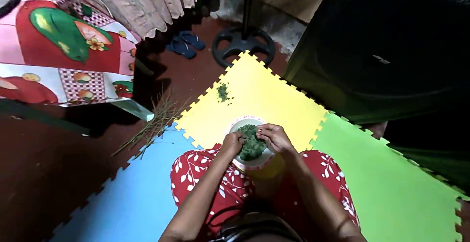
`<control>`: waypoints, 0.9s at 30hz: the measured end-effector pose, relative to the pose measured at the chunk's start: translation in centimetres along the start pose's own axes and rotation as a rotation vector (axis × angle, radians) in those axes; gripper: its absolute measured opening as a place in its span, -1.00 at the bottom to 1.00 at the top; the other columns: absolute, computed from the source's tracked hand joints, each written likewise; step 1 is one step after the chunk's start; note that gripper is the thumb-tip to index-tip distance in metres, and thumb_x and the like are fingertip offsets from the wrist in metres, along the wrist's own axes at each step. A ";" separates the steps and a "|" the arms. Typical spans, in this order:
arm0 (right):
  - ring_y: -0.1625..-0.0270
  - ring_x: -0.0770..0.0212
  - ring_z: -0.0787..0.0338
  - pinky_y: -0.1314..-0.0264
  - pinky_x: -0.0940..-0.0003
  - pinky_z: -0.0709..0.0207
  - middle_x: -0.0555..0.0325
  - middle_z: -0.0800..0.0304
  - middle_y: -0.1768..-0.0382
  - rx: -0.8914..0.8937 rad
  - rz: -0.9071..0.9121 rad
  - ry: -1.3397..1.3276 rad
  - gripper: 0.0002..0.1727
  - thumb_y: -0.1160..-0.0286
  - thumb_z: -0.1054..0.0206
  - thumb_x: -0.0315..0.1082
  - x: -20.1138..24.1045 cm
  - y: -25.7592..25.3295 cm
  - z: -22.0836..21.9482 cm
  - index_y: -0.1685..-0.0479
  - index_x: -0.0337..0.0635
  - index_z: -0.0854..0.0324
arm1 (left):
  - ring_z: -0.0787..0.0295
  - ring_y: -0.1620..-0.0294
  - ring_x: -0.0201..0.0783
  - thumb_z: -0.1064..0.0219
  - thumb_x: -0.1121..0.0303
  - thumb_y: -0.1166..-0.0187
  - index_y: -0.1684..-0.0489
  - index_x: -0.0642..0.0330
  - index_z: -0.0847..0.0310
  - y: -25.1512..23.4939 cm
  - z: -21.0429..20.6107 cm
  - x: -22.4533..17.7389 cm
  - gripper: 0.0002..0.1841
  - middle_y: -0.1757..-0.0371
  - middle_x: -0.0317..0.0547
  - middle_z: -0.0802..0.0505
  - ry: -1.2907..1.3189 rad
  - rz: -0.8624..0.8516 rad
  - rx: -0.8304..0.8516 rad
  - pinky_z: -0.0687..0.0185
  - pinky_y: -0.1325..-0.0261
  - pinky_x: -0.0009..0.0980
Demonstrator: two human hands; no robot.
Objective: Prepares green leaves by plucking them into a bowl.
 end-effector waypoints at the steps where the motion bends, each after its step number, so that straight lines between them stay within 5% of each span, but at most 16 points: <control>1: 0.22 0.34 -0.79 0.01 0.44 -0.73 0.02 -0.76 0.12 0.005 -0.010 -0.007 -0.80 -0.59 -0.18 -0.70 -0.2 -0.2 -0.2 -0.09 -0.57 -0.59 | -0.58 -0.55 0.14 -0.31 0.49 -0.65 -0.44 0.44 -0.57 -0.1 -0.2 -0.3 -0.60 -0.47 0.30 -0.68 0.011 -0.014 0.007 -0.34 -0.67 -0.01; 3: 0.18 0.34 -0.81 -0.02 0.44 -0.73 -0.04 -0.76 0.03 0.021 -0.019 0.001 -0.76 -0.61 -0.14 -0.70 -0.7 -0.5 -0.3 -0.15 -0.58 -0.57 | -0.58 -0.55 0.05 -0.40 0.44 -0.60 -0.61 0.44 -0.40 0.0 -0.1 -1.5 -0.42 -0.56 0.29 -0.60 0.118 -0.053 -0.011 -0.38 -0.66 -0.13; 5: 0.13 0.33 -0.80 -0.05 0.42 -0.73 -0.07 -0.77 -0.01 0.035 -0.009 0.024 -0.76 -0.61 -0.15 -0.68 -1.1 -0.6 -0.6 -0.16 -0.58 -0.59 | -0.77 -0.32 -0.08 -0.43 0.43 -0.58 -0.62 0.41 -0.41 -0.1 0.2 -2.4 -0.41 -0.40 0.24 -0.74 0.256 -0.096 -0.076 -0.58 -0.48 -0.23; 11: 0.45 0.40 -0.79 0.25 0.49 -0.74 0.11 -0.82 0.40 -0.087 0.068 0.026 -0.89 -0.47 -0.31 -0.71 -0.2 -0.3 -0.1 0.09 -0.53 -0.64 | -0.82 -0.16 -0.25 -0.36 0.49 -0.60 -0.08 0.41 -0.80 -0.3 1.1 -2.6 -0.78 -0.11 0.10 -0.89 0.414 -0.117 -0.287 -0.60 -0.38 -0.32; 14: 0.46 0.40 -0.81 0.25 0.49 -0.76 0.13 -0.84 0.42 -0.070 0.108 0.040 -0.92 -0.44 -0.31 -0.74 0.5 -0.2 0.4 0.19 -0.51 -0.66 | -0.82 -0.03 -0.33 -0.37 0.50 -0.59 0.00 0.41 -0.81 -0.6 1.1 -2.7 -0.82 -0.03 0.06 -0.90 0.419 -0.090 -0.251 -0.65 -0.26 -0.37; 20: 0.37 0.43 -0.80 0.12 0.50 -0.73 0.06 -0.84 0.32 0.052 0.147 0.352 -0.91 -0.45 -0.36 -0.66 2.9 0.1 0.6 0.17 -0.52 -0.71 | -0.80 -0.12 -0.17 -0.30 0.52 -0.64 -0.04 0.46 -0.79 -0.2 2.0 -4.4 -0.79 -0.08 0.19 -0.87 0.171 -0.147 -0.096 -0.59 -0.35 -0.29; 24: 0.42 0.44 -0.80 0.18 0.52 -0.75 0.17 -0.82 0.41 0.049 0.163 0.209 -0.94 -0.42 -0.35 -0.71 2.6 -0.3 0.5 0.22 -0.49 -0.69 | -0.79 -0.16 -0.23 -0.37 0.50 -0.59 -0.17 0.42 -0.75 -0.7 1.6 -3.7 -0.73 -0.15 0.14 -0.86 0.349 -0.133 -0.130 -0.59 -0.37 -0.29; 27: 0.44 0.44 -0.80 0.21 0.50 -0.75 0.20 -0.84 0.43 0.043 0.151 0.108 -0.92 -0.41 -0.34 -0.73 1.5 -0.2 0.2 0.24 -0.45 -0.68 | -0.82 0.04 -0.38 -0.40 0.51 -0.57 -0.01 0.41 -0.79 -0.6 1.2 -3.0 -0.82 0.01 0.02 -0.89 0.448 -0.103 -0.198 -0.69 -0.21 -0.40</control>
Point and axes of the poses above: each hand's wrist, its own y-axis away from the middle knuckle, its own z-axis out of the back of the hand, x = y × z, the point moved 10 cm from there along -y, towards the middle knuckle
